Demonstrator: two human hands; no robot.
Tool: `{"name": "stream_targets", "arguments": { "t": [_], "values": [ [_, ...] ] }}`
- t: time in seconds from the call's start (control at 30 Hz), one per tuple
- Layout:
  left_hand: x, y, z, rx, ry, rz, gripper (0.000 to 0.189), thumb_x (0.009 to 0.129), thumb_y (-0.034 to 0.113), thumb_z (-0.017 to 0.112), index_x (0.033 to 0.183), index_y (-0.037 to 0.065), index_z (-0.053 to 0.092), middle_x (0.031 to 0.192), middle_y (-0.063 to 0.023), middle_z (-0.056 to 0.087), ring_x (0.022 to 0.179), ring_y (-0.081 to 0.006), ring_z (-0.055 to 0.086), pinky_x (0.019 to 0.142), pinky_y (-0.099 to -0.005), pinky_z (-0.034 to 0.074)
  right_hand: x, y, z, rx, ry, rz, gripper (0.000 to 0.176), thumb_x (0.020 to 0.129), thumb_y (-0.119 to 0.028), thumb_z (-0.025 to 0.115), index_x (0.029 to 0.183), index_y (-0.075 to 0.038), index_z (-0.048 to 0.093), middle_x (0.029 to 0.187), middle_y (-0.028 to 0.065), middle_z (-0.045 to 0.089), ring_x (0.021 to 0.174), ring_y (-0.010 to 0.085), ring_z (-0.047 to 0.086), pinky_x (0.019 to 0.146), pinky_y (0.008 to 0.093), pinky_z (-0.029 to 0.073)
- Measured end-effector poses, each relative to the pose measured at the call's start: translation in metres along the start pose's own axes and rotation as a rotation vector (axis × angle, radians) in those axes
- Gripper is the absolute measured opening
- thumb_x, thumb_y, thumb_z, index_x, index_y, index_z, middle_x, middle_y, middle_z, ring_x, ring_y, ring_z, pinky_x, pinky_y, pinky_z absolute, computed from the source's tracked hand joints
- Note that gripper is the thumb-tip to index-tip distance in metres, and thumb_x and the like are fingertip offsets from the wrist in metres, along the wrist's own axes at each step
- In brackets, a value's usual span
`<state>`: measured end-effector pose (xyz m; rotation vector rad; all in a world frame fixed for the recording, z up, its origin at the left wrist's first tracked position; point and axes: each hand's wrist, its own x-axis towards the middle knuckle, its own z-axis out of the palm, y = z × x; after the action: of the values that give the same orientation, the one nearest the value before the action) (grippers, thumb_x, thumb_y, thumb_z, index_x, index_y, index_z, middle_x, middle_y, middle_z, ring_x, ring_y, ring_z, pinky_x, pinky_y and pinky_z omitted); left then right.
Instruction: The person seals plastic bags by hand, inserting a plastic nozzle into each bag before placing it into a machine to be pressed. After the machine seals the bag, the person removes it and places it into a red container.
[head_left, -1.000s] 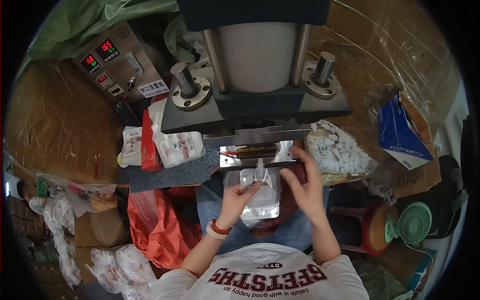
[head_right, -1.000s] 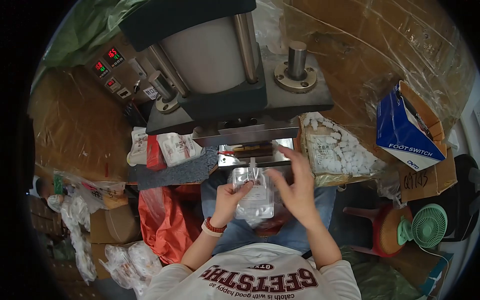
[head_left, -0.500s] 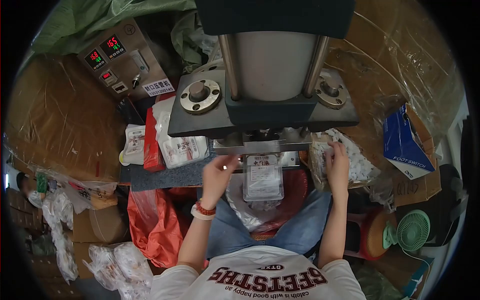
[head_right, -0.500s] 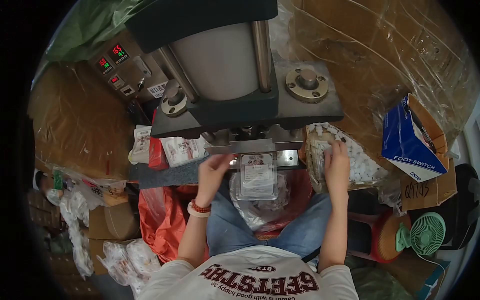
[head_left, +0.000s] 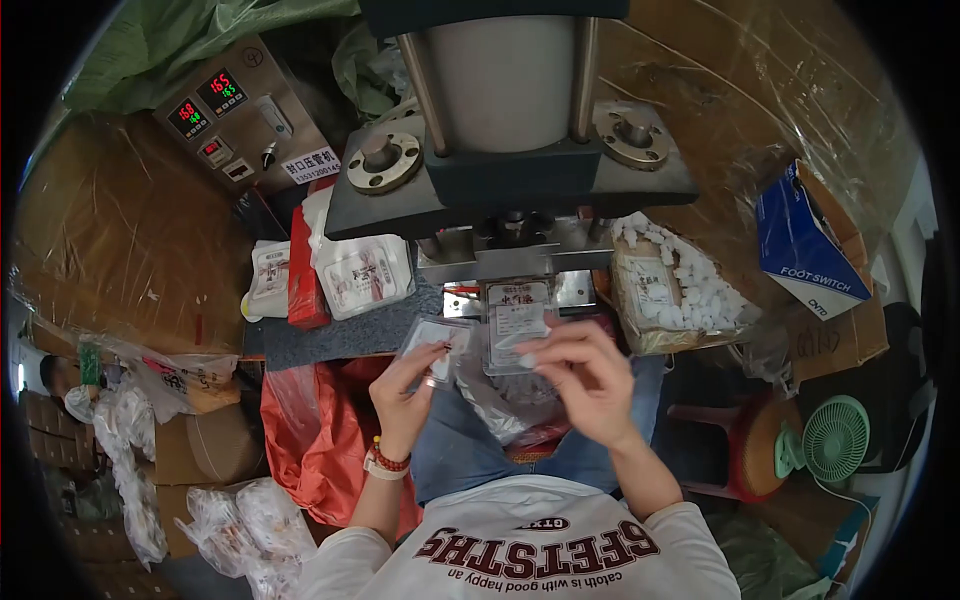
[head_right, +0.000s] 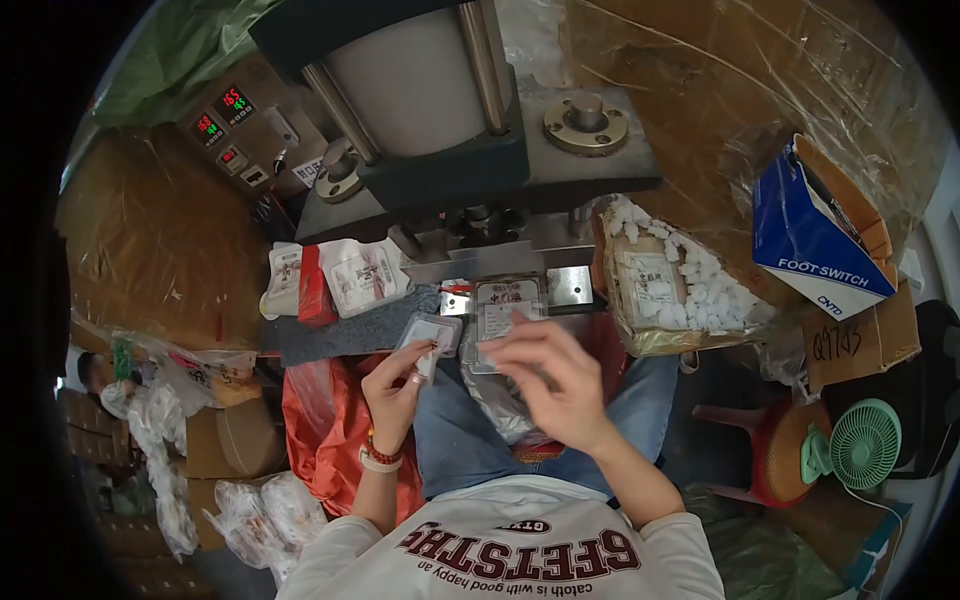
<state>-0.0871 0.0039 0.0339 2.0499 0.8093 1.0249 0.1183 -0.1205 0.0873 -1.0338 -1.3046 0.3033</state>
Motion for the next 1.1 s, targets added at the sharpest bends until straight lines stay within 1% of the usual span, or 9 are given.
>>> {"name": "stream_targets", "arguments": {
  "t": [0.3,0.4,0.5,0.67,0.77,0.87,0.97,1.03,1.1],
  "values": [
    [0.003,0.057,0.025,-0.088,-0.171,0.241,0.029,0.073,-0.009,0.062,0.099,0.001,0.070,0.096,-0.0136,0.071,0.086,-0.0227,0.071,0.074,-0.0276,0.054,-0.011,0.001,0.002,0.054,-0.067,-0.028,0.022,0.079,0.009,0.062,0.100,0.001,0.063,0.108,0.0132,0.058,0.105,0.0299,0.059,0.099,0.0387,0.043],
    [-0.005,0.028,0.056,-0.270,-0.279,-0.301,0.014,0.086,0.013,0.071,0.089,0.000,0.073,0.075,-0.0063,0.070,0.062,-0.0026,0.058,0.057,-0.0200,0.045,-0.002,0.004,-0.002,-0.196,0.055,0.157,0.024,0.081,0.000,0.066,0.105,0.000,0.062,0.113,0.0135,0.058,0.107,0.0304,0.058,0.094,0.0367,0.045],
    [0.008,0.012,0.075,-0.548,-0.330,-0.573,0.019,0.089,0.016,0.069,0.089,-0.002,0.072,0.076,-0.0015,0.068,0.064,-0.0017,0.055,0.056,-0.0202,0.043,0.005,0.005,-0.034,-0.447,0.180,0.182,0.026,0.084,-0.005,0.065,0.109,-0.001,0.060,0.115,0.0155,0.057,0.107,0.0291,0.057,0.089,0.0344,0.045],
    [0.046,0.001,0.089,-0.841,-0.211,-0.674,0.016,0.088,0.013,0.068,0.093,-0.003,0.070,0.084,-0.0032,0.069,0.072,-0.0064,0.061,0.066,-0.0226,0.048,0.009,0.027,-0.099,-1.230,0.196,0.366,0.024,0.088,-0.018,0.061,0.102,0.001,0.063,0.101,0.0179,0.060,0.094,0.0381,0.057,0.079,0.0445,0.046],
    [0.055,-0.009,0.097,-0.909,-0.150,-0.584,0.021,0.089,0.017,0.068,0.090,-0.004,0.070,0.081,-0.0027,0.068,0.069,-0.0046,0.058,0.063,-0.0206,0.046,-0.013,0.080,-0.113,-1.152,0.049,0.594,0.020,0.086,-0.010,0.062,0.102,0.002,0.063,0.099,0.0197,0.059,0.089,0.0399,0.059,0.077,0.0434,0.047],
    [0.055,-0.011,0.087,-0.903,-0.182,-0.694,0.021,0.090,0.016,0.066,0.096,-0.004,0.069,0.084,-0.0038,0.068,0.072,-0.0053,0.059,0.064,-0.0216,0.046,-0.011,0.083,-0.114,-1.128,0.001,0.511,0.020,0.084,-0.008,0.063,0.101,0.003,0.062,0.098,0.0204,0.059,0.087,0.0400,0.060,0.076,0.0431,0.047],
    [0.070,-0.029,0.048,-0.544,-0.183,-0.516,0.033,0.089,0.025,0.067,0.110,0.000,0.065,0.094,-0.0086,0.069,0.078,-0.0158,0.063,0.075,-0.0287,0.050,-0.007,0.080,-0.115,-1.056,0.058,0.487,0.020,0.081,-0.006,0.066,0.099,0.004,0.062,0.093,0.0196,0.059,0.083,0.0379,0.060,0.075,0.0428,0.047],
    [0.078,-0.049,0.011,0.345,0.158,-0.068,0.053,0.088,0.034,0.066,0.129,0.003,0.055,0.124,-0.0154,0.059,0.109,-0.0306,0.058,0.096,-0.0428,0.042,-0.011,0.087,-0.125,-0.981,0.034,0.490,0.022,0.080,-0.005,0.067,0.099,0.004,0.062,0.093,0.0193,0.059,0.080,0.0363,0.059,0.073,0.0420,0.047],
    [0.063,-0.074,-0.014,0.988,-0.040,-0.027,0.070,0.087,0.041,0.063,0.142,0.006,0.039,0.146,-0.0150,0.038,0.135,-0.0359,0.035,0.110,-0.0507,0.024,-0.011,0.089,-0.132,-0.912,0.013,0.492,0.023,0.079,-0.004,0.068,0.099,0.004,0.061,0.092,0.0191,0.059,0.077,0.0346,0.059,0.071,0.0412,0.047]
  ]
}}
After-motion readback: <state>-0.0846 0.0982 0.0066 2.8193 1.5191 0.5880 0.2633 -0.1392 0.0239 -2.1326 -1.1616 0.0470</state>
